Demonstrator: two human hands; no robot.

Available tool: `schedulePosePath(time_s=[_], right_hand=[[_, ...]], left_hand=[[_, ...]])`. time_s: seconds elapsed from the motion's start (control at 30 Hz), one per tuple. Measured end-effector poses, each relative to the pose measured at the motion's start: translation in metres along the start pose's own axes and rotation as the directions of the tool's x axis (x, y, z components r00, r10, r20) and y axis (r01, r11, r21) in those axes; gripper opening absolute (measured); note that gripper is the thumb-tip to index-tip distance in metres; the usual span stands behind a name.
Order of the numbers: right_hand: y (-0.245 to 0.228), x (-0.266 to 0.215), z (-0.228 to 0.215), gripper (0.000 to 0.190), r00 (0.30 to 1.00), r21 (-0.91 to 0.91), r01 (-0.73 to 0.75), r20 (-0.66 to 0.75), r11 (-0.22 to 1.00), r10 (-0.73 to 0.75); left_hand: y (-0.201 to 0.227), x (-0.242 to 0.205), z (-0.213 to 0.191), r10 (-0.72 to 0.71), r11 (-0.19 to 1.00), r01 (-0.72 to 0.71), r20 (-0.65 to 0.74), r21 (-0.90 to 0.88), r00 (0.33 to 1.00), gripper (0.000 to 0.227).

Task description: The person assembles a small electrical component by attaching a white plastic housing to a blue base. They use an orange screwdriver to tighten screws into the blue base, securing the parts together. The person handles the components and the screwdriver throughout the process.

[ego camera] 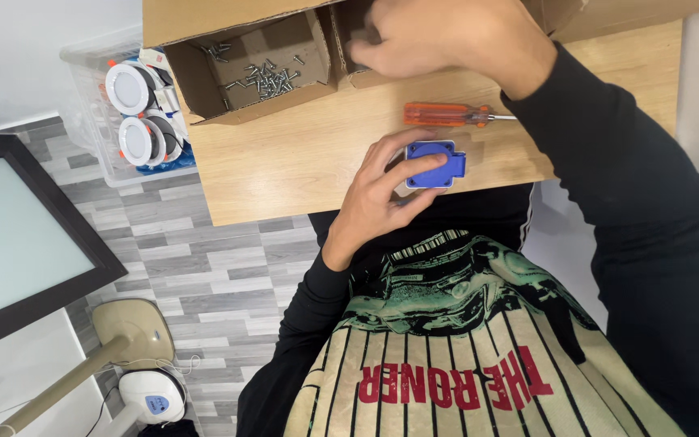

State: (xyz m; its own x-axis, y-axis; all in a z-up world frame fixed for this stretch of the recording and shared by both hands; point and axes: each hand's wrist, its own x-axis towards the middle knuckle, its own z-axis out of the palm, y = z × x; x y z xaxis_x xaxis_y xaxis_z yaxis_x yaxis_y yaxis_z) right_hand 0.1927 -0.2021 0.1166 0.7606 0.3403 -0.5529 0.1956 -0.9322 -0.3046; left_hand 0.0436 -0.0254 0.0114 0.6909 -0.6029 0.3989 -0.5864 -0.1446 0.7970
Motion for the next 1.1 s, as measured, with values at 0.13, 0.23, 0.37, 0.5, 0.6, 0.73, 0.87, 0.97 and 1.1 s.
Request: schedulePosePath(time_s=[0.13,0.23,0.37,0.5,0.6,0.73,0.87,0.97,1.1], right_hand=[[0.013,-0.011,0.015,0.027,0.955,0.148,0.216,-0.236,0.965,-0.178],[0.008,-0.048,0.008,0.007,0.950,0.186,0.218,-0.266,0.958,-0.164],[0.022,-0.093,0.023,0.004,0.659,0.067,0.577,-0.627,0.814,-0.416],[0.036,-0.134,0.056,0.031,0.633,0.439,0.723,-0.731,0.533,-0.256],[0.070,-0.137,0.111,0.036,0.522,0.377,0.769,-0.836,0.517,-0.168],[0.090,-0.145,0.162,0.030,0.523,0.408,0.768,-0.844,0.494,-0.117],[0.074,-0.158,0.170,0.024,0.627,0.582,0.642,-0.773,0.498,0.094],[0.080,-0.153,0.190,0.025,0.624,0.581,0.674,-0.779,0.457,0.070],[0.065,-0.159,0.182,0.023,0.670,0.621,0.608,-0.736,0.495,0.099]], left_hand=[[0.003,0.002,-0.001,-0.003,1.000,0.003,-0.006,-0.003,1.000,0.038],[0.002,0.002,-0.002,-0.002,1.000,0.002,0.000,0.004,1.000,0.037],[0.000,0.001,-0.001,-0.004,1.000,0.004,0.018,0.021,1.000,0.041],[-0.003,0.002,0.003,0.030,0.994,-0.036,0.054,0.104,0.998,0.063],[0.006,0.012,-0.004,0.040,0.974,-0.072,0.146,0.214,0.988,0.059],[0.004,0.023,-0.007,0.070,0.967,-0.114,0.192,0.229,0.979,0.051],[-0.009,0.018,-0.002,0.110,0.978,-0.137,0.170,0.155,0.979,0.057],[-0.014,0.012,0.000,0.126,0.980,-0.149,0.171,0.129,0.977,0.067],[-0.015,0.009,-0.004,0.114,0.983,-0.140,0.200,0.121,0.973,0.074]])
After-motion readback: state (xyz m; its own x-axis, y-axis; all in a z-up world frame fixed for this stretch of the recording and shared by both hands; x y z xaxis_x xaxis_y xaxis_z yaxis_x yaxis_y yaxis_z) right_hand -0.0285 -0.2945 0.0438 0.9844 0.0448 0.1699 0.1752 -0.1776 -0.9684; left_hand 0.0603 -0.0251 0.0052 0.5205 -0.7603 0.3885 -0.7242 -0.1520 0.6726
